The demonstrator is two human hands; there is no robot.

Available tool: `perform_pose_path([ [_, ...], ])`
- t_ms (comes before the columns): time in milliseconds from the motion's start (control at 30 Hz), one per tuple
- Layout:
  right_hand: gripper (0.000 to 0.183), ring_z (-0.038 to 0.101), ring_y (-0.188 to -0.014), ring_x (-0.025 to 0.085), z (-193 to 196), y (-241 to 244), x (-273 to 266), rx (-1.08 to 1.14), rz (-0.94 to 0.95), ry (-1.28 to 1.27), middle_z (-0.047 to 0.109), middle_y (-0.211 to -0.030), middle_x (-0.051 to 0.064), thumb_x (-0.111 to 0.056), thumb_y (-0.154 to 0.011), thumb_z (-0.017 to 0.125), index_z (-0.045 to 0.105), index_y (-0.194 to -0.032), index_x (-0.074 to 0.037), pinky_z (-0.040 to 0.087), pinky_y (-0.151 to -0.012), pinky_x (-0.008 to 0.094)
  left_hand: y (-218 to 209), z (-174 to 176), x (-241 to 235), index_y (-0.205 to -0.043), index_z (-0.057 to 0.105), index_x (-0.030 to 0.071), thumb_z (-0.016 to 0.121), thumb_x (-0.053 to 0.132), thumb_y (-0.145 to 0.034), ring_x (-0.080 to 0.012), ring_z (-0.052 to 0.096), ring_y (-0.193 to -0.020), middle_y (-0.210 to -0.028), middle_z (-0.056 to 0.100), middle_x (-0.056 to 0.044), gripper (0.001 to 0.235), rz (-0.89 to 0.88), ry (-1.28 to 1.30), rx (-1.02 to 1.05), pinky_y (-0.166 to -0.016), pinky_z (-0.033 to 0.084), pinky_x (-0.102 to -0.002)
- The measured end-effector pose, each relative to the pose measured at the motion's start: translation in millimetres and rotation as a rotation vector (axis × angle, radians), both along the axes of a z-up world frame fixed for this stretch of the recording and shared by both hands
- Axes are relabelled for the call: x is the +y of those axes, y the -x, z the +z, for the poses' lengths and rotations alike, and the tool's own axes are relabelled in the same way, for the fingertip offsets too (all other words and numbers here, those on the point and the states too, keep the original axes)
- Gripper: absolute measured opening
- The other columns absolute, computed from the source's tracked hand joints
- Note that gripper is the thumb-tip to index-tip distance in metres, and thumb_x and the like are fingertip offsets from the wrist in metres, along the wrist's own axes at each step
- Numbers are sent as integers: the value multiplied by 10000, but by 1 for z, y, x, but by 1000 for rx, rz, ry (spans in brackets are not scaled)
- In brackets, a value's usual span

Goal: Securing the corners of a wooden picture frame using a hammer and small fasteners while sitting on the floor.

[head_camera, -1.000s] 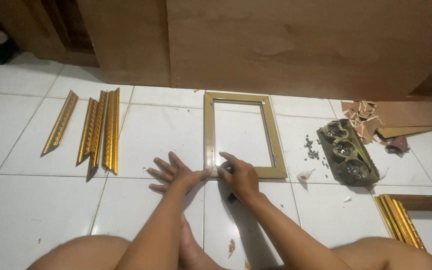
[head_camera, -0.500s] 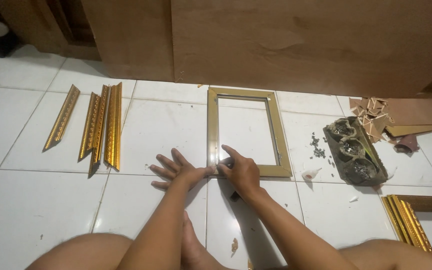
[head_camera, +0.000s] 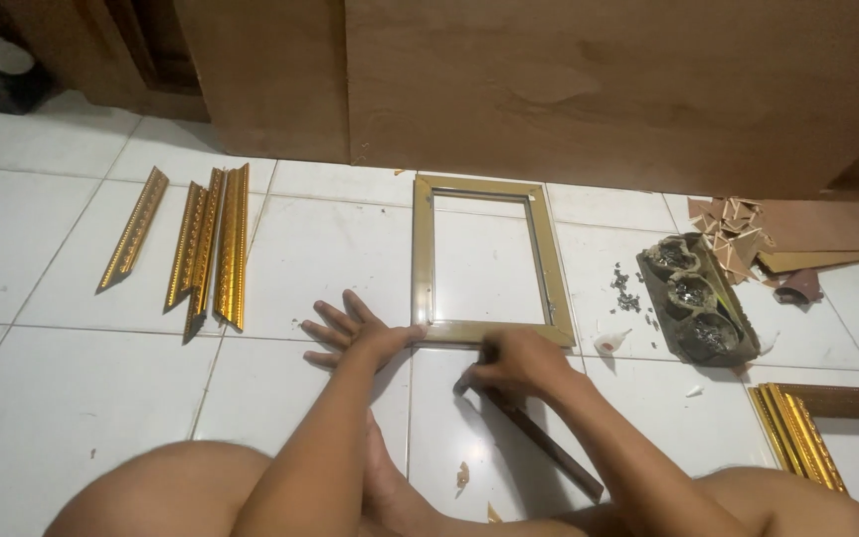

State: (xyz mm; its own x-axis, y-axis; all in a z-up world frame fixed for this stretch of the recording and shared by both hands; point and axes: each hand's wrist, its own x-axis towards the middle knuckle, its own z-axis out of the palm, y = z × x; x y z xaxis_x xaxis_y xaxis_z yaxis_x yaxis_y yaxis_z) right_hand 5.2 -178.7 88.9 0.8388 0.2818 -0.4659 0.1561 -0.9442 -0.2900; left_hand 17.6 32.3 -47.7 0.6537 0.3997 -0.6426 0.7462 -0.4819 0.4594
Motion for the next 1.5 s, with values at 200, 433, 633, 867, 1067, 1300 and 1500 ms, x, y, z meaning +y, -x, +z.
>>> perform_pose_path([
  [200,441,857,-1042,414,-98,-1,-68,14,-20,-3,875,-1029,207,-330,-827,888,888,-1194,-86,678,-916,530,6,11,-3,-1803,-228,229,854,789,-846,-535,-504,-1548,-1772,-491,-219,1549,14,-6,-17,-1139,-318,-822],
  [433,351,848,-955,405,-58,19,-32,-2,-151,-275,850,-1054,237,-269,-947,770,804,-1210,-39,651,-807,503,8,12,-6,-1806,-220,238,842,745,-883,-527,-508,-1548,-1780,-480,-209,1495,30,-25,-26,-1134,-326,-815],
  [633,600,835,-1051,432,-75,12,-16,-276,-76,-431,864,-1129,216,-204,-1136,601,477,-1722,-217,640,-948,519,6,13,-6,-1806,-220,250,861,775,-851,-520,-513,-1547,-1782,-484,-198,1535,35,-16,-23,-1153,-321,-808],
  [867,591,836,-914,353,-113,21,-21,-599,130,-327,829,-1125,141,-239,-1171,490,422,-1724,-437,700,-822,484,7,13,-6,-1799,-238,247,857,774,-855,-517,-529,-1536,-1774,-495,-201,1539,33,-9,-23,-1135,-342,-805],
  [1067,558,823,-787,297,-123,18,-23,-608,130,-348,823,-1040,125,-245,-1170,485,490,-1697,-429,705,-762,409,8,13,-7,-1799,-234,240,844,800,-855,-517,-529,-1535,-1769,-501,-202,1538,37,8,-41,-1134,-348,-807],
  [1300,576,844,-866,325,-129,10,-22,-514,160,-280,830,-1078,119,-268,-1183,450,421,-1731,-444,728,-800,492,10,26,-8,-1799,-231,249,870,800,-831,-510,-509,-1554,-1781,-482,-196,1566,39,5,-47,-1148,-333,-809],
  [1500,581,827,-836,328,-129,13,-20,-526,48,-458,812,-1038,164,-289,-1189,412,380,-1751,-432,720,-816,495,15,24,-8,-1805,-219,234,844,721,-907,-494,-507,-1567,-1795,-465,-198,1474,36,18,-37,-1168,-324,-792],
])
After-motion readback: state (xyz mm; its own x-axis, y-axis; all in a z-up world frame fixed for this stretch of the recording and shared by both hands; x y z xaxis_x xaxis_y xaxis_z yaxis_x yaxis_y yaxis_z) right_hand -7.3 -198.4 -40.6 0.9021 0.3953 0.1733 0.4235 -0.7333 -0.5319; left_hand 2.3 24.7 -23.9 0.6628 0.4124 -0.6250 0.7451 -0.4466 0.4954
